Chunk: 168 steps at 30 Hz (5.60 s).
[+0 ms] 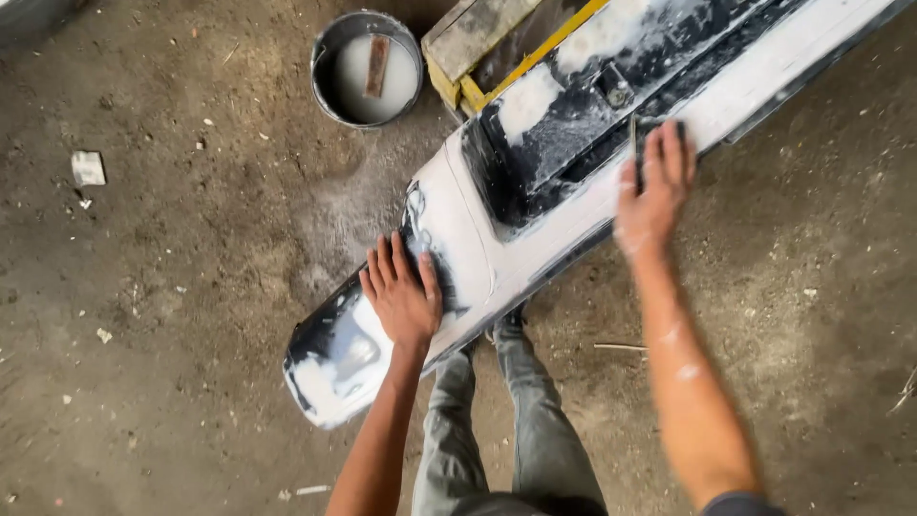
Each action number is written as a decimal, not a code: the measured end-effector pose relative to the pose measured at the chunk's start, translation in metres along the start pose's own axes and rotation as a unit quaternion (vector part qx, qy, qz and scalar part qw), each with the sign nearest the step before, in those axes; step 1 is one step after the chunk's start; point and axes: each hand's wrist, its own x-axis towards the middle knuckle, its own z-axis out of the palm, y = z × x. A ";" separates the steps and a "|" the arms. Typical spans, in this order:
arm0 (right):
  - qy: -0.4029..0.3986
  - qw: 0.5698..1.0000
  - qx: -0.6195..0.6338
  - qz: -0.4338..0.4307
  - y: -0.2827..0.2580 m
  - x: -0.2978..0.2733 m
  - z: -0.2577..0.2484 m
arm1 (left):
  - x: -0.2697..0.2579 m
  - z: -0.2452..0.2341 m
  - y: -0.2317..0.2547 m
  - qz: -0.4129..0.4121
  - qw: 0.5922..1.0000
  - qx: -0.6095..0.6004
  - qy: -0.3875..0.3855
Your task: The person scrubs a white car bumper with a black sponge, repeatedly dipping it into a bucket of soapy water. The bumper is resting on a wooden pallet on a dirt floor.
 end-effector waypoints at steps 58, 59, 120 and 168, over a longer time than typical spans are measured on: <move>-0.058 0.787 0.570 0.227 -0.035 0.026 -0.034 | 0.085 0.058 0.065 0.013 0.983 0.182 -0.035; 0.084 0.943 0.322 -0.022 -0.023 0.044 -0.043 | 0.088 0.060 0.067 0.014 0.984 0.175 -0.030; 0.294 0.956 -0.014 -0.003 0.004 -0.044 0.060 | 0.070 0.076 0.155 0.188 0.965 0.147 -0.112; 0.281 0.958 -0.056 0.006 0.108 0.155 -0.051 | 0.058 0.061 0.160 0.189 0.965 0.138 -0.115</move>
